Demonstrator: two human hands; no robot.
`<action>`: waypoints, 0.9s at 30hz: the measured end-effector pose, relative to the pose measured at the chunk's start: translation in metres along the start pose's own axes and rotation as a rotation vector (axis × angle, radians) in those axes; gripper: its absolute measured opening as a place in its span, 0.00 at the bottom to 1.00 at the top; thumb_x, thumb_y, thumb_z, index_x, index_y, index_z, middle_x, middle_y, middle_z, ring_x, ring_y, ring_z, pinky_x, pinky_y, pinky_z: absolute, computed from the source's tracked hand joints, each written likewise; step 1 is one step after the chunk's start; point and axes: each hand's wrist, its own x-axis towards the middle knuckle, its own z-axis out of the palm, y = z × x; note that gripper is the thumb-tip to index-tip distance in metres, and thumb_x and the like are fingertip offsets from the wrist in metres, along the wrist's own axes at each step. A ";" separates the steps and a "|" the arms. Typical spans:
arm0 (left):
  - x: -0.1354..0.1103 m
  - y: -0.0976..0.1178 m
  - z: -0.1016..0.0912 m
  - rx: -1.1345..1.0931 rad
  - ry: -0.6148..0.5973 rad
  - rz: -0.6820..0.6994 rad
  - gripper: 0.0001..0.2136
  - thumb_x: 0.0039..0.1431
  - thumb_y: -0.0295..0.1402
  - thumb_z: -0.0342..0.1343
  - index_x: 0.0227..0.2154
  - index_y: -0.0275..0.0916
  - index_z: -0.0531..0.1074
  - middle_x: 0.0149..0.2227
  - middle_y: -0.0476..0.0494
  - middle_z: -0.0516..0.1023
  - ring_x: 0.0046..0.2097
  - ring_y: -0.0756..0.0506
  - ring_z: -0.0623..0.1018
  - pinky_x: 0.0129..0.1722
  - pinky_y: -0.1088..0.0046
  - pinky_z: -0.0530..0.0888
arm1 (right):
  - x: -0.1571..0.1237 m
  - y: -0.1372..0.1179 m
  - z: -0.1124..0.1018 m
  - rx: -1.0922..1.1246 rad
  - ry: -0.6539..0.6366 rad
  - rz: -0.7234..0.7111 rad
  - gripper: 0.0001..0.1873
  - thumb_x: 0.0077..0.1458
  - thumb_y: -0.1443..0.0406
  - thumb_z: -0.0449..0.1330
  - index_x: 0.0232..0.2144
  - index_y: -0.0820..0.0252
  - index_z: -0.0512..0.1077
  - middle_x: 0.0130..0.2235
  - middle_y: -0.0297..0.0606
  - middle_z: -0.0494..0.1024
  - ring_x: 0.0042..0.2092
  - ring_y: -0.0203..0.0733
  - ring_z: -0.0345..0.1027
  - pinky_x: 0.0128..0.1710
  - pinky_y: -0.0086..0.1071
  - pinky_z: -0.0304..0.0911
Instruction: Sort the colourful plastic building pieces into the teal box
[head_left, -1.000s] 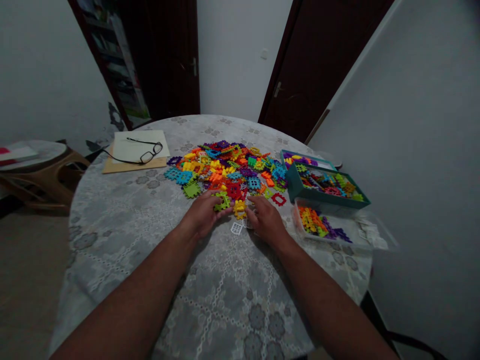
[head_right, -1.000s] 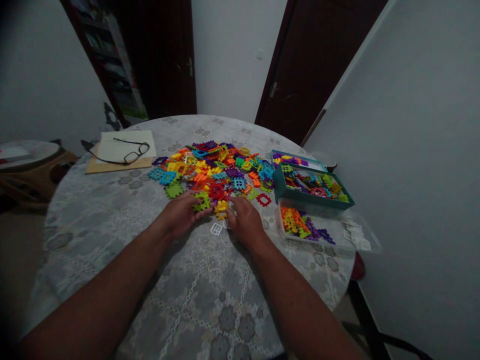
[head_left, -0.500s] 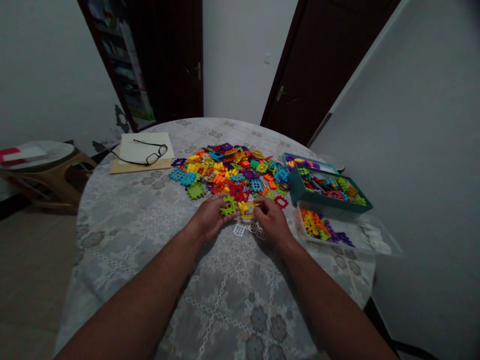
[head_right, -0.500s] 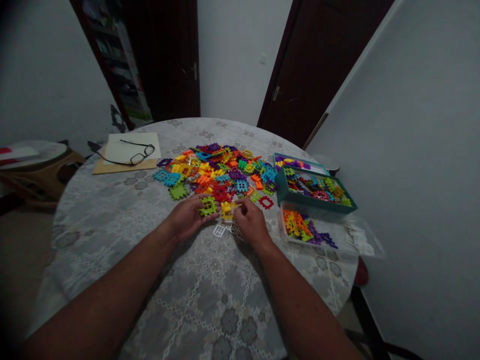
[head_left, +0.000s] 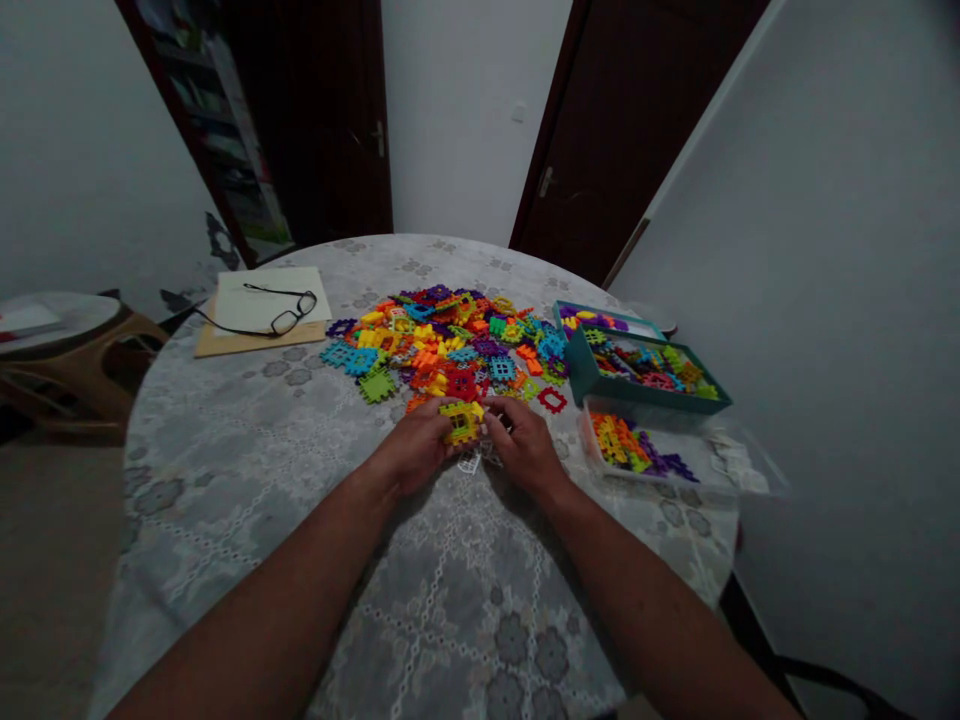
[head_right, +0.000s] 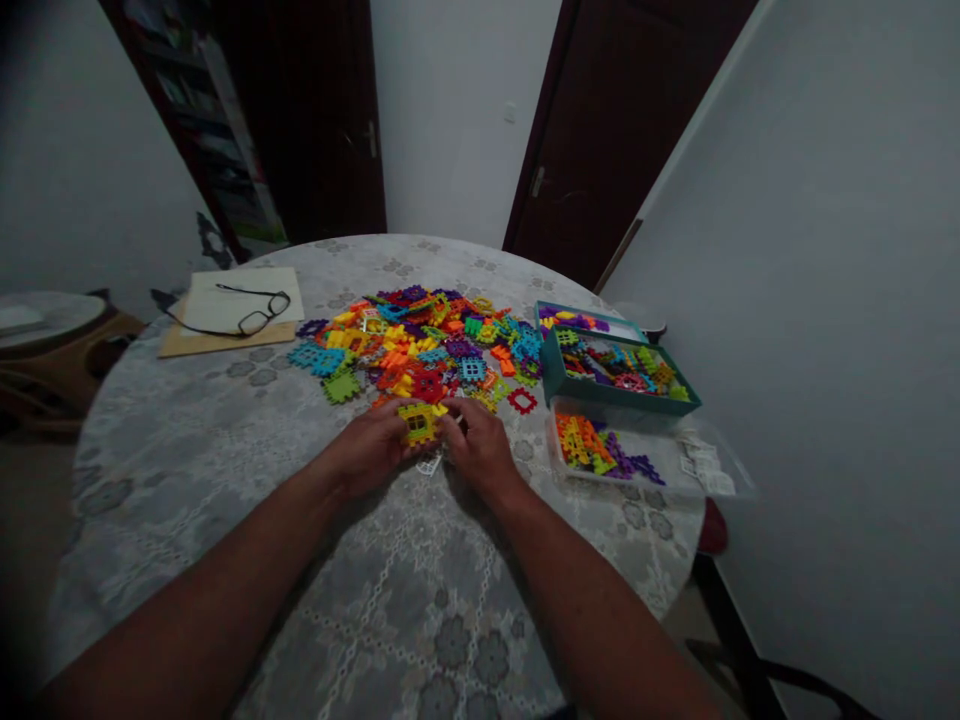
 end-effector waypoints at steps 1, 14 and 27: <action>-0.001 0.003 0.000 0.002 0.009 -0.018 0.21 0.49 0.18 0.56 0.47 0.37 0.76 0.49 0.31 0.84 0.46 0.39 0.85 0.45 0.59 0.84 | 0.002 0.005 -0.005 -0.078 0.035 -0.006 0.14 0.69 0.62 0.58 0.51 0.56 0.80 0.44 0.41 0.83 0.44 0.45 0.76 0.48 0.38 0.71; -0.004 0.012 0.005 -0.035 0.067 -0.055 0.20 0.54 0.17 0.54 0.48 0.36 0.75 0.52 0.27 0.84 0.50 0.36 0.87 0.47 0.59 0.86 | 0.012 0.052 -0.018 -0.396 0.050 0.204 0.21 0.62 0.63 0.64 0.57 0.60 0.78 0.53 0.52 0.81 0.55 0.55 0.74 0.56 0.44 0.69; -0.005 0.012 0.003 -0.025 0.019 -0.048 0.18 0.53 0.18 0.57 0.47 0.37 0.74 0.51 0.31 0.83 0.48 0.39 0.85 0.46 0.63 0.84 | 0.008 0.006 -0.007 0.565 0.013 0.277 0.17 0.54 0.56 0.69 0.44 0.53 0.72 0.32 0.27 0.74 0.30 0.38 0.68 0.30 0.31 0.65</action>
